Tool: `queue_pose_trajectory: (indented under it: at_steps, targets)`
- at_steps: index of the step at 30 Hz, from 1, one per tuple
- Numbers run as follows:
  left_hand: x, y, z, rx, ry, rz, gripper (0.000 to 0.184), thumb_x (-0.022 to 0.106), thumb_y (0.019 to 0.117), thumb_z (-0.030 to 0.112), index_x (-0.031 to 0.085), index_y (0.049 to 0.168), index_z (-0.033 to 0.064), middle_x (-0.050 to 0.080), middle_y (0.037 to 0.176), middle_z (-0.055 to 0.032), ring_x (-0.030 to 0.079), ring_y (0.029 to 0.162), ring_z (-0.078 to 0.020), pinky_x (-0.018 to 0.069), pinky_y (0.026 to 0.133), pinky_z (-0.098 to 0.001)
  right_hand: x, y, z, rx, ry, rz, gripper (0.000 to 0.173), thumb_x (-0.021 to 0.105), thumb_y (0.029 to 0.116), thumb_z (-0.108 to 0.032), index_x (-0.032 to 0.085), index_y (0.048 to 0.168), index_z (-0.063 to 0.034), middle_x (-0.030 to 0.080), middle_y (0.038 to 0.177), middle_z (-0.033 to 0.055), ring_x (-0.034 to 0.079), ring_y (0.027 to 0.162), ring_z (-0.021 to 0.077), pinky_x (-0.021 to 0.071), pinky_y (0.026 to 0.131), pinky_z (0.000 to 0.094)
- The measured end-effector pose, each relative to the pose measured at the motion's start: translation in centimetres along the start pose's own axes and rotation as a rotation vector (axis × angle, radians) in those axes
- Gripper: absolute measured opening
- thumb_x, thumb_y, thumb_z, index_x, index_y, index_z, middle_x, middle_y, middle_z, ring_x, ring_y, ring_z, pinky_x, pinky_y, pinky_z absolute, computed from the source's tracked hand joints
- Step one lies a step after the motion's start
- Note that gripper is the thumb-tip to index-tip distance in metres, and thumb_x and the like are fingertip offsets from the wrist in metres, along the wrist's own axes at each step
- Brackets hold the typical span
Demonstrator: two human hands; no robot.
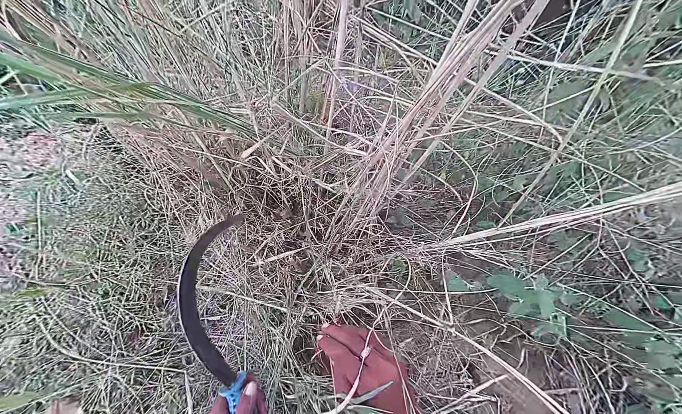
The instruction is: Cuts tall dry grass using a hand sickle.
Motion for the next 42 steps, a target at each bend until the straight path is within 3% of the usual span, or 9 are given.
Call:
queue_pose_trajectory:
  at_steps: [6, 13, 16, 18, 21, 25, 28, 33, 42]
  targets:
    - [4.1, 4.5, -1.3, -0.094, -0.033, -0.115, 0.039, 0.024, 0.1051, 0.022, 0.058, 0.100, 0.0019, 0.058, 0.062, 0.0104, 0.055, 0.051, 0.0006, 0.0506, 0.052, -0.0181, -3.9, 1.6, 3.7, 0.722, 0.469, 0.321, 0.029, 0.045, 0.0983, -0.002, 0.068, 0.112, 0.0089, 0.077, 0.105, 0.0106, 0.074, 0.092, 0.0077, 0.0607, 0.076, 0.0230]
    - [7.5, 8.3, -3.2, -0.445, -0.143, -0.345, 0.049, 0.017, 0.1135, 0.029, 0.055, 0.094, 0.0033, 0.056, 0.059, -0.0002, 0.054, 0.044, -0.0098, 0.0507, 0.044, -0.0243, -1.2, 9.4, 10.2, 0.858, 0.103, -0.035, 0.067, 0.072, 0.0963, -0.025, 0.044, 0.147, 0.0079, 0.062, 0.137, 0.0258, 0.064, 0.124, 0.0324, 0.0499, 0.105, 0.0451]
    - [7.9, 8.6, -3.7, -0.531, -0.193, -0.395, 0.049, 0.018, 0.1139, 0.030, 0.052, 0.090, 0.0046, 0.056, 0.057, -0.0011, 0.054, 0.044, -0.0103, 0.0493, 0.043, -0.0238, 1.0, 12.5, 12.0, 0.792, 0.032, -0.046, 0.069, 0.080, 0.0898, -0.025, 0.050, 0.140, 0.0110, 0.067, 0.122, 0.0289, 0.066, 0.114, 0.0383, 0.0498, 0.101, 0.0513]
    - [7.9, 8.4, -4.2, -0.538, -0.235, -0.410, 0.050, 0.016, 0.1137, 0.030, 0.052, 0.089, 0.0053, 0.056, 0.057, -0.0008, 0.054, 0.043, -0.0096, 0.0492, 0.042, -0.0229, 2.3, 13.8, 13.0, 0.720, 0.134, 0.028, 0.060, 0.081, 0.0890, -0.020, 0.054, 0.133, 0.0103, 0.067, 0.102, 0.0249, 0.065, 0.092, 0.0329, 0.0520, 0.085, 0.0501]
    - [8.1, 8.3, -5.0, -0.518, -0.240, -0.446, 0.051, 0.014, 0.1124, 0.031, 0.052, 0.089, 0.0062, 0.054, 0.056, 0.0007, 0.053, 0.043, -0.0091, 0.0496, 0.043, -0.0233, 3.6, 15.4, 13.2, 0.814, 0.579, 0.054, 0.051, 0.060, 0.1030, -0.012, 0.043, 0.151, -0.0064, 0.061, 0.136, 0.0127, 0.060, 0.116, 0.0154, 0.0488, 0.099, 0.0351]
    - [9.6, 11.6, -4.2, -0.691, -0.161, -0.495, 0.050, 0.019, 0.1139, 0.040, 0.050, 0.094, 0.0065, 0.050, 0.059, -0.0001, 0.050, 0.044, -0.0101, 0.0477, 0.042, -0.0242, 5.8, 17.1, 14.2, 0.820, 0.769, 0.119, 0.019, 0.056, 0.1063, -0.019, 0.062, 0.115, -0.0041, 0.066, 0.094, 0.0007, 0.060, 0.080, 0.0034, 0.0514, 0.075, 0.0213]
    - [11.3, 15.2, -3.9, -0.809, -0.065, -0.540, 0.049, 0.023, 0.1128, 0.046, 0.049, 0.096, 0.0080, 0.046, 0.062, -0.0003, 0.048, 0.045, -0.0118, 0.0472, 0.043, -0.0266, 5.9, 17.0, 14.8, 0.741, 0.691, 0.070, 0.035, 0.047, 0.1100, -0.034, 0.057, 0.086, -0.0105, 0.047, 0.059, -0.0073, 0.042, 0.046, 0.0006, 0.0391, 0.046, 0.0174]
    - [8.7, 6.3, -3.6, -0.759, -0.174, -0.365, 0.047, 0.020, 0.1144, 0.034, 0.051, 0.094, 0.0062, 0.050, 0.057, 0.0019, 0.051, 0.045, -0.0077, 0.0478, 0.045, -0.0227, 3.8, 16.1, 14.6, 0.785, 0.479, -0.124, 0.035, 0.043, 0.1117, -0.030, 0.060, 0.116, 0.0000, 0.053, 0.083, 0.0045, 0.047, 0.069, 0.0082, 0.0434, 0.065, 0.0260]
    - [14.5, 14.7, -2.5, -0.835, -0.046, -0.435, 0.045, 0.024, 0.1140, 0.040, 0.049, 0.100, 0.0052, 0.046, 0.060, -0.0016, 0.047, 0.043, -0.0124, 0.0470, 0.042, -0.0273, 5.9, 16.8, 16.5, 0.804, 0.544, -0.020, 0.041, 0.039, 0.1117, -0.038, 0.055, 0.093, -0.0055, 0.045, 0.066, -0.0006, 0.042, 0.052, 0.0078, 0.0405, 0.053, 0.0265]
Point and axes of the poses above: each hand's wrist, its own y-axis towards the middle knuckle, its own x-axis out of the palm, z = x × y, the point moved 3 cm from there along y, towards the middle knuckle
